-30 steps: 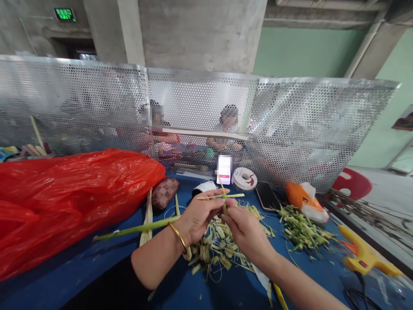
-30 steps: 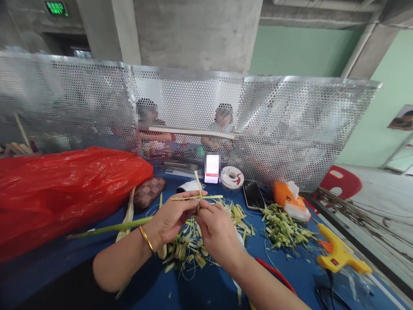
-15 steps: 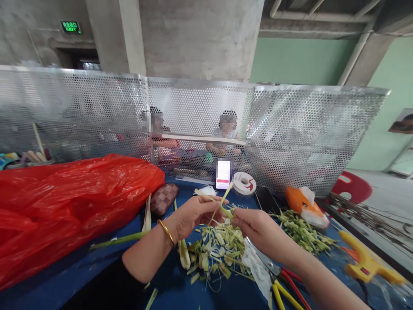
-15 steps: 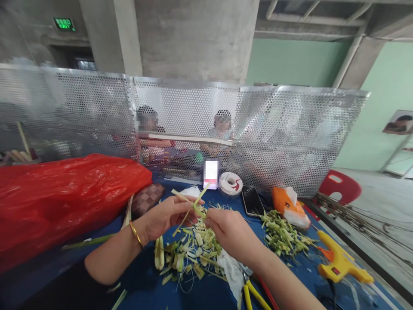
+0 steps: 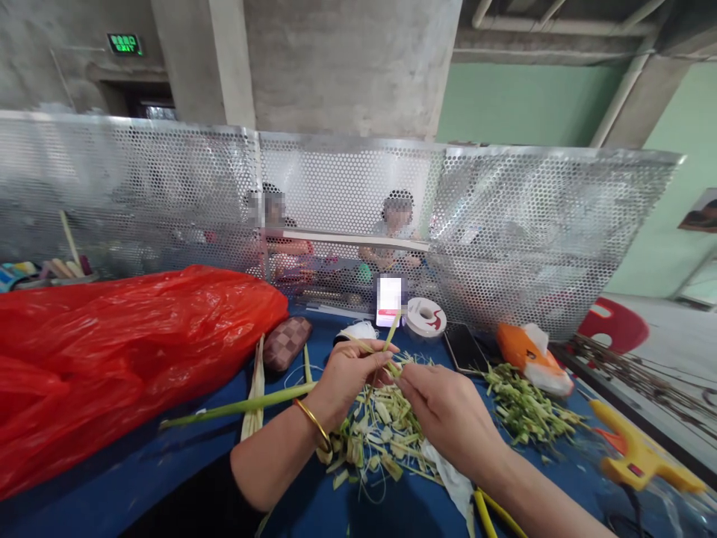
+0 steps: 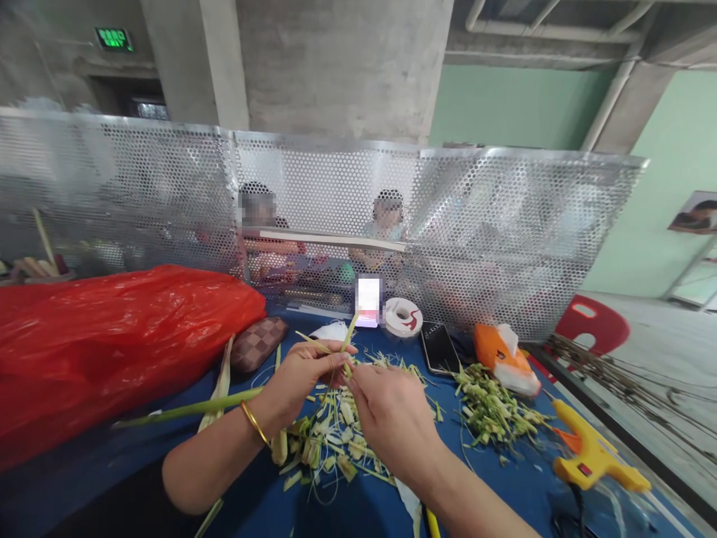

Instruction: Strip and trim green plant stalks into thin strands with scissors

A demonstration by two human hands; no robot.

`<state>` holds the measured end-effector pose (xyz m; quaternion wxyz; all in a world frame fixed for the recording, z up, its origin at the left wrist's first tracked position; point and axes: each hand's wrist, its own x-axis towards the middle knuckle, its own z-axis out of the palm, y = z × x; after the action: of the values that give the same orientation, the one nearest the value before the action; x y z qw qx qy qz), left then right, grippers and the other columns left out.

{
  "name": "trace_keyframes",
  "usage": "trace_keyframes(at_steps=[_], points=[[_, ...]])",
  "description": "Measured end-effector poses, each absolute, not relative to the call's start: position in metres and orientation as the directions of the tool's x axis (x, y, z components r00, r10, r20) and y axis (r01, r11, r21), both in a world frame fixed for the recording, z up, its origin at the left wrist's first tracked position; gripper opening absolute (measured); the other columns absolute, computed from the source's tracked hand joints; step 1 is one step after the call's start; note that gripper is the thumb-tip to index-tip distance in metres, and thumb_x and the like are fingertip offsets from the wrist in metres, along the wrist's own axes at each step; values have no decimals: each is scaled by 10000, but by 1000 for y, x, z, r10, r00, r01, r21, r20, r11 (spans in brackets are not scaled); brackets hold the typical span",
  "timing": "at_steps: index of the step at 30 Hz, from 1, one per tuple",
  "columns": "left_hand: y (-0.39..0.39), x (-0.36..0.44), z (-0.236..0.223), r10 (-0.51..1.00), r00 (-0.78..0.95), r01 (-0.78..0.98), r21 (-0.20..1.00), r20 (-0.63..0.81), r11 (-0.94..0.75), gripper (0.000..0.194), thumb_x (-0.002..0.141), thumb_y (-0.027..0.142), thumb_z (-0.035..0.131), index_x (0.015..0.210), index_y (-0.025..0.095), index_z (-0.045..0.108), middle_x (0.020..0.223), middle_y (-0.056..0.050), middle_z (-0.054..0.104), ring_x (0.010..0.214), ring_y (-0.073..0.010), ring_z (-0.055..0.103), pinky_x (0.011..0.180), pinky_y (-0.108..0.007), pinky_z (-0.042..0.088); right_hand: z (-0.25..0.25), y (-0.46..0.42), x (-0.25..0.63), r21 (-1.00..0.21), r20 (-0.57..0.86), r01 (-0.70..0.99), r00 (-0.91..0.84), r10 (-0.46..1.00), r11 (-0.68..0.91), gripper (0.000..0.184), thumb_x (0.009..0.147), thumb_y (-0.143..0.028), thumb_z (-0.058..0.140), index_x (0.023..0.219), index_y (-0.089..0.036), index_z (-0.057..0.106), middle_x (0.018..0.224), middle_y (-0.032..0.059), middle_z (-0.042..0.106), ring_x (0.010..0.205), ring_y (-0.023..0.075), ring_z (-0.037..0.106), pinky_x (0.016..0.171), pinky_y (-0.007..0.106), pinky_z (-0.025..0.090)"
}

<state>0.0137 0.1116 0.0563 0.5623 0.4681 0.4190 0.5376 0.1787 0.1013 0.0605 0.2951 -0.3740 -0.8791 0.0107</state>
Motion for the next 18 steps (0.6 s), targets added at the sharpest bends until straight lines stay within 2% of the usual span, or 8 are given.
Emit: trace_keyframes(at_steps=[3,6,8,12,14,16,18], points=[[112,8,59,992,119,-271,960,-37,68,274,709,310,732,925,143,710,714,-39,687,564,-98,597,548,-209,426,61,106,182,-419,405,647,-494,769,637,318,928,-270,354,627,-212,439,568,1,565,525,139,501,516,250,291],[111,4,63,982,167,-307,941,-92,141,330,833,401,596,991,129,694,760,-73,695,615,-113,624,550,-206,433,65,112,187,-570,319,593,-478,819,568,350,934,-283,356,612,-210,473,574,0,609,541,134,544,538,241,333],[111,4,64,978,168,-308,937,-120,168,368,871,425,532,999,118,689,794,-90,700,637,-120,636,552,-207,438,66,113,189,-595,313,576,-475,822,560,326,922,-279,388,626,-209,504,584,-1,623,550,132,557,545,237,345],[111,10,59,989,114,-271,955,-96,124,241,784,257,672,976,112,671,796,-69,701,593,-92,619,529,-182,424,67,107,186,-552,340,581,-499,797,599,289,897,-274,447,626,-204,518,568,-12,602,527,122,529,526,234,333],[112,11,57,993,97,-276,957,-61,86,214,766,194,682,962,116,650,777,-55,697,544,-76,598,508,-175,419,67,105,184,-525,358,551,-548,756,648,297,894,-277,452,616,-201,521,566,-14,586,524,119,511,521,237,327],[112,9,58,986,160,-334,938,-37,90,191,776,197,675,945,131,615,751,-36,684,501,-66,577,490,-173,419,68,107,185,-551,395,516,-531,749,656,325,905,-302,434,613,-198,529,567,-11,575,535,120,507,525,241,336],[111,6,60,955,296,-429,891,-17,149,197,768,217,692,912,148,576,707,0,653,459,-53,545,468,-167,413,70,111,189,-622,466,483,-403,787,616,333,916,-332,416,644,-196,554,584,-5,577,563,128,522,549,249,368]])
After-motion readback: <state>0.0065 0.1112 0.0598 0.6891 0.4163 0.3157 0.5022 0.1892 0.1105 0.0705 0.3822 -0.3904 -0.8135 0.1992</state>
